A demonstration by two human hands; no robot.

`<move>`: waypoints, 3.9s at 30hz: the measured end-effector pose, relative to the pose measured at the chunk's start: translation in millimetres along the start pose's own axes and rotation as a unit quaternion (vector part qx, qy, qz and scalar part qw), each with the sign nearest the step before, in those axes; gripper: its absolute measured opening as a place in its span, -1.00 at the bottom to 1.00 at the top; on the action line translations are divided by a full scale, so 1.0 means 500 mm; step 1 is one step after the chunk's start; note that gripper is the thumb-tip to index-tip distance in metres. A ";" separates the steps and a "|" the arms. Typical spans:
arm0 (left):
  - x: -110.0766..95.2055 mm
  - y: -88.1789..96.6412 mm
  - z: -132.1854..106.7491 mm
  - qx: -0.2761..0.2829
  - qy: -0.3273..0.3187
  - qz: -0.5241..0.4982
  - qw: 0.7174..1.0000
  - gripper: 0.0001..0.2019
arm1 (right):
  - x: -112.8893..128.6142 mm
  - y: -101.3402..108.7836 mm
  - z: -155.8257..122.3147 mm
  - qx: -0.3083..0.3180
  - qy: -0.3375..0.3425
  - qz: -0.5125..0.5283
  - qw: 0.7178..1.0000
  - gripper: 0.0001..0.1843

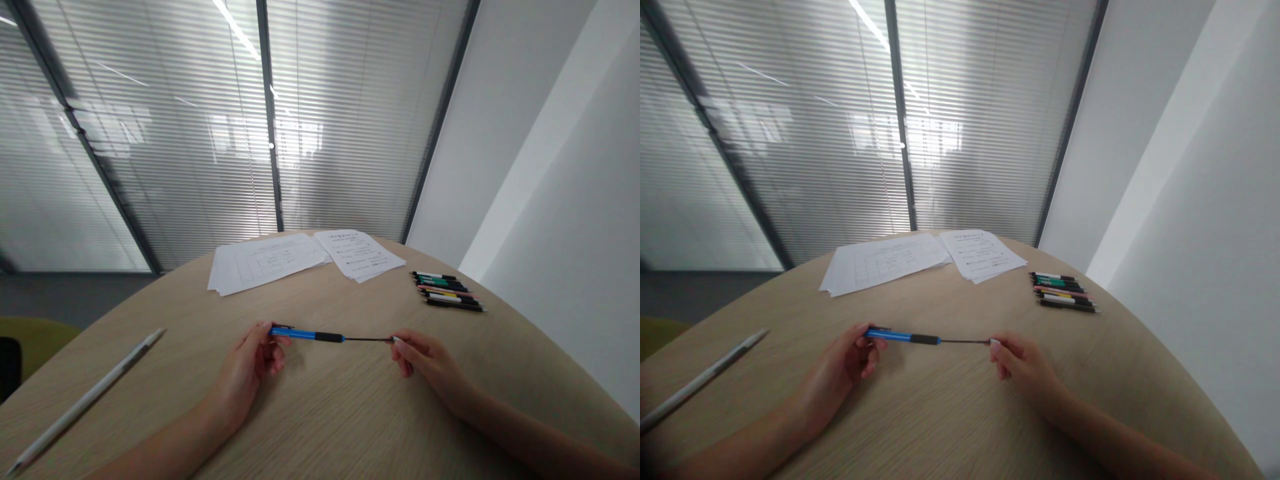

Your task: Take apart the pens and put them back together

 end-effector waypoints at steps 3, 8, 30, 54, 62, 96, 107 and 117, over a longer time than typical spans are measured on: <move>0.004 0.020 0.004 -0.042 0.015 -0.010 0.999 -0.77 | -0.005 0.013 0.003 -0.025 -0.012 0.015 1.000 -0.58; 0.003 0.023 0.006 -0.054 0.018 -0.036 0.998 -0.75 | -0.028 0.022 0.013 -0.045 -0.017 0.004 0.999 -0.63; 0.046 -0.092 -0.059 0.236 0.049 0.204 0.949 -0.68 | 0.042 -0.071 -0.037 0.033 0.263 -0.410 0.873 -0.78; -0.167 -0.001 0.009 0.020 -0.235 0.238 0.942 -0.94 | 0.048 -0.069 -0.041 0.027 0.268 -0.407 0.873 -0.79; -0.207 -0.035 -0.032 0.052 -0.310 0.366 0.876 -0.88 | 0.046 -0.070 -0.041 0.025 0.276 -0.411 0.868 -0.80; -0.018 -0.028 -0.028 0.049 0.099 0.026 0.993 -0.83 | 0.054 -0.067 -0.046 0.034 0.291 -0.370 0.881 -0.84; 0.010 -0.029 -0.045 -0.002 0.145 0.050 0.988 -0.85 | 0.041 -0.037 -0.023 0.007 0.219 -0.304 0.927 -0.88; 0.032 -0.081 -0.070 0.238 0.089 0.240 0.937 -0.85 | 0.039 -0.036 -0.021 0.005 0.218 -0.304 0.927 -0.87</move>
Point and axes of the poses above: each hand's wrist, its own z-axis towards the middle knuckle, its own y-axis out of the back of the hand, x = y × z, the point moved 9 cm from there along z, towards the middle knuckle, and after that the axes turned 5 degrees about -y, right-handed, at the moved point
